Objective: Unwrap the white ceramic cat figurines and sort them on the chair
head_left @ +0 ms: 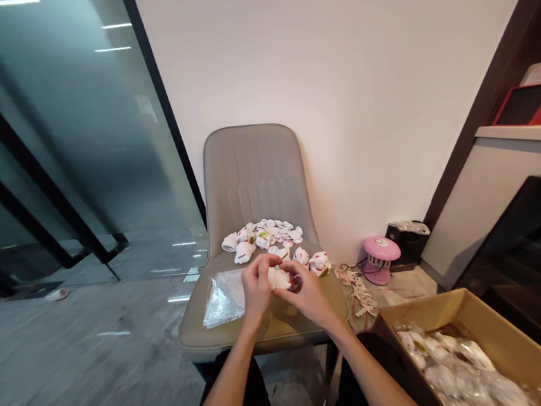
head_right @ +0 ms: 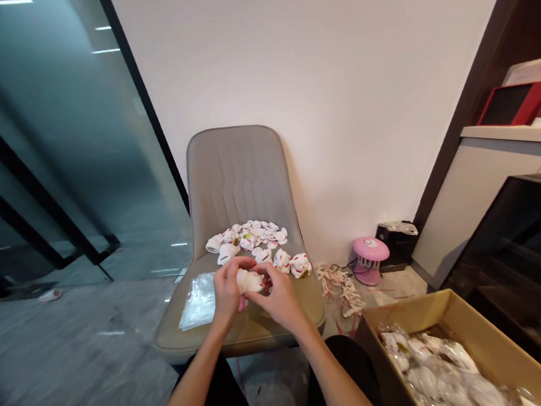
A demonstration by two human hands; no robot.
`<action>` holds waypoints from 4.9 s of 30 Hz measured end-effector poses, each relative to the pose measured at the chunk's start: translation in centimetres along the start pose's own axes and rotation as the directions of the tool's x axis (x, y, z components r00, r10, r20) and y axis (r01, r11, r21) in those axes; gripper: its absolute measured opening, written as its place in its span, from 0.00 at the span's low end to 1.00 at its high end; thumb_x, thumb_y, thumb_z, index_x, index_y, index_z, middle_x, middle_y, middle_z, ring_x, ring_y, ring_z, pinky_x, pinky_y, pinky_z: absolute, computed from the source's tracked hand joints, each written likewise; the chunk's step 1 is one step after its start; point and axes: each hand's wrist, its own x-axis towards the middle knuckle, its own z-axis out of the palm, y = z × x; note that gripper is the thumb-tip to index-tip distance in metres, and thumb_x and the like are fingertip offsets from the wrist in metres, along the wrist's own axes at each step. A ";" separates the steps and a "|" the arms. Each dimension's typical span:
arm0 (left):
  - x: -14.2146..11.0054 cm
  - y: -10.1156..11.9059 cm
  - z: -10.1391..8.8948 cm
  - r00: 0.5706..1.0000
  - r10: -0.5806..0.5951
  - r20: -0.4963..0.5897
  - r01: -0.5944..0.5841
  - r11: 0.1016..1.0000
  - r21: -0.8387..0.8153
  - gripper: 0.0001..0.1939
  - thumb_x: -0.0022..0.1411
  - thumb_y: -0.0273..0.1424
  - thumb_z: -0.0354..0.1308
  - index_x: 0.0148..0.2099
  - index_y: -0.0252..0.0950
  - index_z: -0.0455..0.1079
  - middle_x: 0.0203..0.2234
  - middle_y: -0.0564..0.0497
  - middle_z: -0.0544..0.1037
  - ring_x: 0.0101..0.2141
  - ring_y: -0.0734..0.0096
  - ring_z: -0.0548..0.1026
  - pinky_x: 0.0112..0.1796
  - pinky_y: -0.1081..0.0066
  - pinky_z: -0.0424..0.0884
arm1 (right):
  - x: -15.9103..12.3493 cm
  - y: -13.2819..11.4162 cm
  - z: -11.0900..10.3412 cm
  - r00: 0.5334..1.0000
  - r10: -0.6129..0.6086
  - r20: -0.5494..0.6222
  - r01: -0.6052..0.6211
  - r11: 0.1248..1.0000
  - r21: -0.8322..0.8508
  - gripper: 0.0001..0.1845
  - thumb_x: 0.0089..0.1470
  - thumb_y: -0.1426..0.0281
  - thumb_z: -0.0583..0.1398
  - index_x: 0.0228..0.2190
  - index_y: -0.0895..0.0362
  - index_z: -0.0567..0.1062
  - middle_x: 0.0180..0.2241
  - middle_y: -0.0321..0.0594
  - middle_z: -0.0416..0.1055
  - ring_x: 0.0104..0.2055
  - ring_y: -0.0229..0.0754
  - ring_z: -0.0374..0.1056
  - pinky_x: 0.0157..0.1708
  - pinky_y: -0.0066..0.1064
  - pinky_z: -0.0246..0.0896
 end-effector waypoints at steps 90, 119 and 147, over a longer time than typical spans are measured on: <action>10.7 -13.8 -0.9 0.917 -0.177 0.356 -0.195 0.580 0.791 0.11 0.56 0.22 0.56 0.43 0.33 0.72 0.40 0.41 0.78 0.41 0.61 0.76 0.43 0.67 0.68 | 3.2 1.6 -2.0 0.837 0.514 -0.186 -0.032 0.385 0.922 0.14 0.55 0.55 0.62 0.36 0.52 0.71 0.30 0.33 0.73 0.26 0.37 0.66 0.30 0.32 0.65; -1.0 0.4 3.2 0.963 0.252 0.091 -0.268 0.897 0.351 0.09 0.68 0.35 0.56 0.47 0.41 0.75 0.48 0.46 0.79 0.50 0.61 0.76 0.52 0.61 0.72 | 2.3 1.0 -0.3 0.854 0.516 -0.071 -0.109 0.309 0.945 0.18 0.54 0.54 0.62 0.38 0.55 0.78 0.37 0.41 0.79 0.31 0.42 0.73 0.29 0.32 0.71; -1.4 0.4 2.6 0.904 0.388 0.182 -0.421 0.722 0.549 0.13 0.66 0.34 0.59 0.52 0.39 0.73 0.45 0.45 0.74 0.46 0.61 0.74 0.48 0.62 0.71 | 2.4 2.2 0.2 0.878 0.478 0.030 -0.120 0.159 0.980 0.15 0.55 0.59 0.63 0.41 0.53 0.79 0.40 0.37 0.80 0.34 0.39 0.74 0.32 0.29 0.70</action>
